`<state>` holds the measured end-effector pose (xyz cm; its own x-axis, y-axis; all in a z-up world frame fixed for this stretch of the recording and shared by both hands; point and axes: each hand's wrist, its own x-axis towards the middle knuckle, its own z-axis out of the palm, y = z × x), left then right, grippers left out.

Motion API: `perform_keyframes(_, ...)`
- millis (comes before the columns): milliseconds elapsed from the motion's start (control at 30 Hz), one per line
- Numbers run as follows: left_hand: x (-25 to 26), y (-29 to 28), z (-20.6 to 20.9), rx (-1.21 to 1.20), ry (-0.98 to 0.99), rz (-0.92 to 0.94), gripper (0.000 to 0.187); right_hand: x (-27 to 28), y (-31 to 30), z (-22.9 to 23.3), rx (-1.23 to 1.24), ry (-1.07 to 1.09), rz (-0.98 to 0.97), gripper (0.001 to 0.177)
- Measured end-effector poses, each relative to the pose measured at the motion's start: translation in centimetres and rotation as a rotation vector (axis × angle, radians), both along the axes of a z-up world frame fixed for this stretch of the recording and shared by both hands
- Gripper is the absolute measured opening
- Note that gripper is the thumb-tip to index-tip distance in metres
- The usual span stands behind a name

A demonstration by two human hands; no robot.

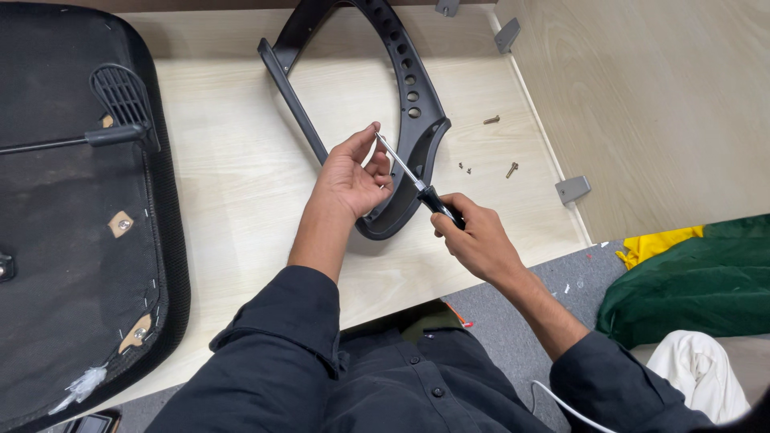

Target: The person uses a screwdriver to tighten screws into a black plastic chair frame component on a light wood table. The person holds the frame steady with one hand while turning the screwdriver with the other, working on multiple screw holes along the frame's edge.

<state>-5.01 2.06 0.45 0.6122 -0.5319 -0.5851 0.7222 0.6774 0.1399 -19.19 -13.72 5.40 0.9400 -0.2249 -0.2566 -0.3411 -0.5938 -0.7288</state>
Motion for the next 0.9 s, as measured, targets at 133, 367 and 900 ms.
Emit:
perform_keyframes(133,-0.1,-0.2,-0.5,-0.045,0.009,0.058,0.013,0.1,0.5,-0.3,0.046,-0.002,-0.008,0.03)
perform_keyframes(367,-0.8,-0.4,0.1,-0.087,0.027,0.112,0.009,-0.1,1.4,-0.5,0.199,0.003,-0.039,0.027)
perform_keyframes(900,-1.9,-0.7,-0.6,0.031,-0.009,0.151,0.008,-0.2,2.0,1.1,0.627,0.112,-0.203,0.026)
